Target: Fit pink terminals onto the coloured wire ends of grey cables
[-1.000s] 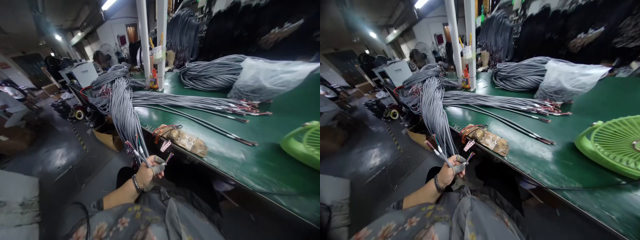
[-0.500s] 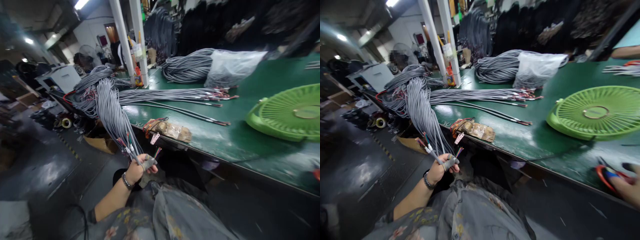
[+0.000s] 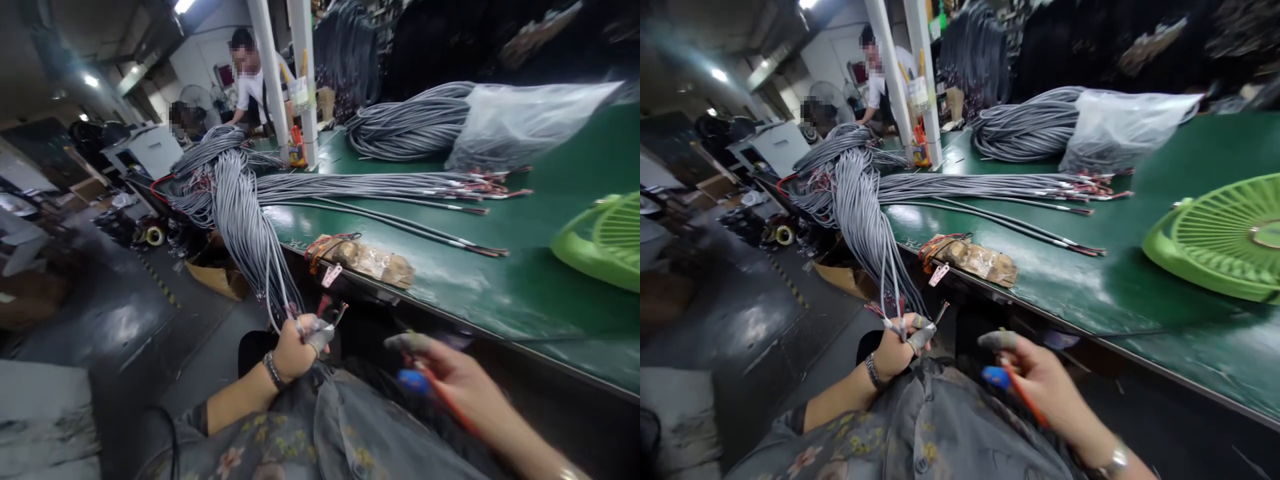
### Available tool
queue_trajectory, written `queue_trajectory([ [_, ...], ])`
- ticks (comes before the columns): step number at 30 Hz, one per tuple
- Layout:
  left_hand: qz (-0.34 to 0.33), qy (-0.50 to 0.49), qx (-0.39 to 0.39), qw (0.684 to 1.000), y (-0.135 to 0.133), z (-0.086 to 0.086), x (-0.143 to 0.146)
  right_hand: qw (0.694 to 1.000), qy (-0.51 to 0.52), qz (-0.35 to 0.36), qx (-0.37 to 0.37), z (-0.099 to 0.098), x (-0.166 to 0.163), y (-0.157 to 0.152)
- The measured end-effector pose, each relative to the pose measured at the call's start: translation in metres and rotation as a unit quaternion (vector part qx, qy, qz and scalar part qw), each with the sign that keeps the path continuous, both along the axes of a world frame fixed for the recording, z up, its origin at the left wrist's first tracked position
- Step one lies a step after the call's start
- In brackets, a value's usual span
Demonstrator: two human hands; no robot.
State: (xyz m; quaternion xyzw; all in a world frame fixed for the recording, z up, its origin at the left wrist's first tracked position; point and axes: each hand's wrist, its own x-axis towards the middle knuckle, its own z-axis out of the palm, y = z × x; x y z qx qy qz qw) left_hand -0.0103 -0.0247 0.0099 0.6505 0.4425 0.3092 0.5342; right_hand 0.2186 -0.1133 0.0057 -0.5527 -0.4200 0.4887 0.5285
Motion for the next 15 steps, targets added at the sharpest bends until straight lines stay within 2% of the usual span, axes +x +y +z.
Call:
queue_trajectory([
  [3,0.003,0.050,0.085,0.995,-0.006,-0.008,-0.010,0.995,0.057,0.068,-0.052,0.002,-0.045,0.025],
  [6,-0.017,0.119,0.171,0.978,-0.008,-0.016,-0.019,0.982,0.157,0.043,-0.091,0.000,-0.069,0.048],
  [12,-0.052,0.210,0.340,0.915,-0.005,-0.034,-0.025,0.972,0.210,0.008,-0.107,-0.009,-0.083,0.071],
  [15,-0.055,0.217,0.326,0.918,-0.003,-0.035,-0.024,0.970,0.218,-0.001,-0.105,-0.016,-0.084,0.071],
])
